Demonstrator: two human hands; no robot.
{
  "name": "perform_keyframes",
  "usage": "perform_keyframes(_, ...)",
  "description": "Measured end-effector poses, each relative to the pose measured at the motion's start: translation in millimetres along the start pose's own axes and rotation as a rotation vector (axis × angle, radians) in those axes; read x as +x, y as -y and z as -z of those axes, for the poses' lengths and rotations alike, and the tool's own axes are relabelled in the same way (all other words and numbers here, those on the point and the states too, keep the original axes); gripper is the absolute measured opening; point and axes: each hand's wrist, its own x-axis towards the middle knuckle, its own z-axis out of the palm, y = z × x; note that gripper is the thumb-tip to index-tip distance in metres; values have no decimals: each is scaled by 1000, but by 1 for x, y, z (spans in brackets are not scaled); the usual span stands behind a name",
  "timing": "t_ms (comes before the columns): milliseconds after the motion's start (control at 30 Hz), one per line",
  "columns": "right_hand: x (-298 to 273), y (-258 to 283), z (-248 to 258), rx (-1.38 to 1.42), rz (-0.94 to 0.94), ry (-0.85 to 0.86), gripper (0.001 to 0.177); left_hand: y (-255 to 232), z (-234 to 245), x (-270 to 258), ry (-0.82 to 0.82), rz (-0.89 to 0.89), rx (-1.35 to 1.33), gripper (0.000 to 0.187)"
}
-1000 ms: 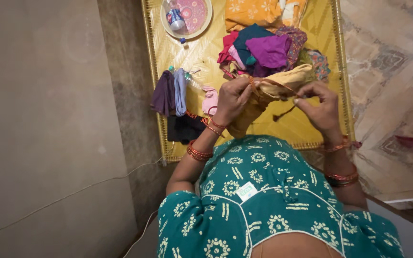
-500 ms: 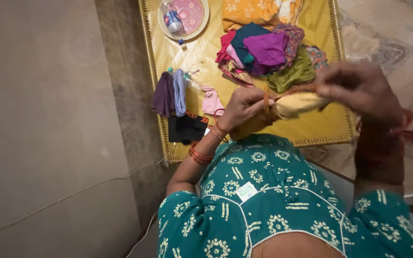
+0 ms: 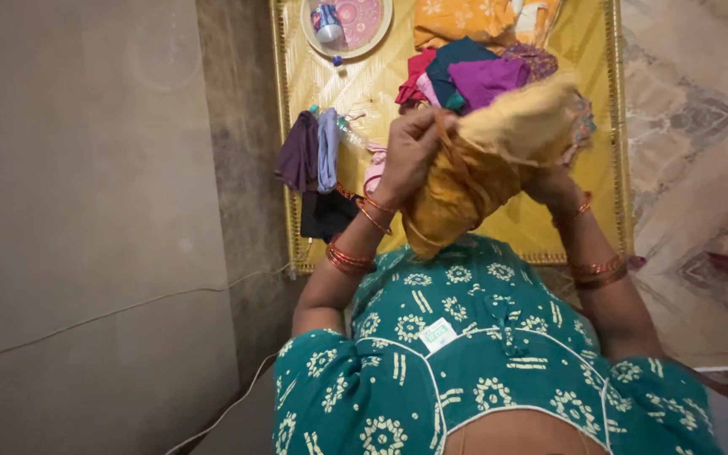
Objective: The person folds clothing items on a mat and puts them into a closet, tying some items with strings.
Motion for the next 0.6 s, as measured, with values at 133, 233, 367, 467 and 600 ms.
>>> perform_keyframes(133, -13, 9, -18, 1125, -295, -89, 44, -2, 12, 13, -113, 44, -209, 28)
perform_keyframes(233, -18, 24, -28, 1526, -249, -159, 50, -3, 17, 23, -164, 106, -297, 29)
perform_keyframes(367, -21, 43, -31, 1428, -470, -414, 58, 4, 22, 33, -62, 11, -379, 29)
perform_keyframes(467, -17, 75, -40, 1573, -36, 91, 95, 5, 21, 42, -126, 61, -376, 24)
perform_keyframes(600, 3, 118, -60, 1259, -36, 3, 95, -4, 16, 43, -128, 23, -338, 28)
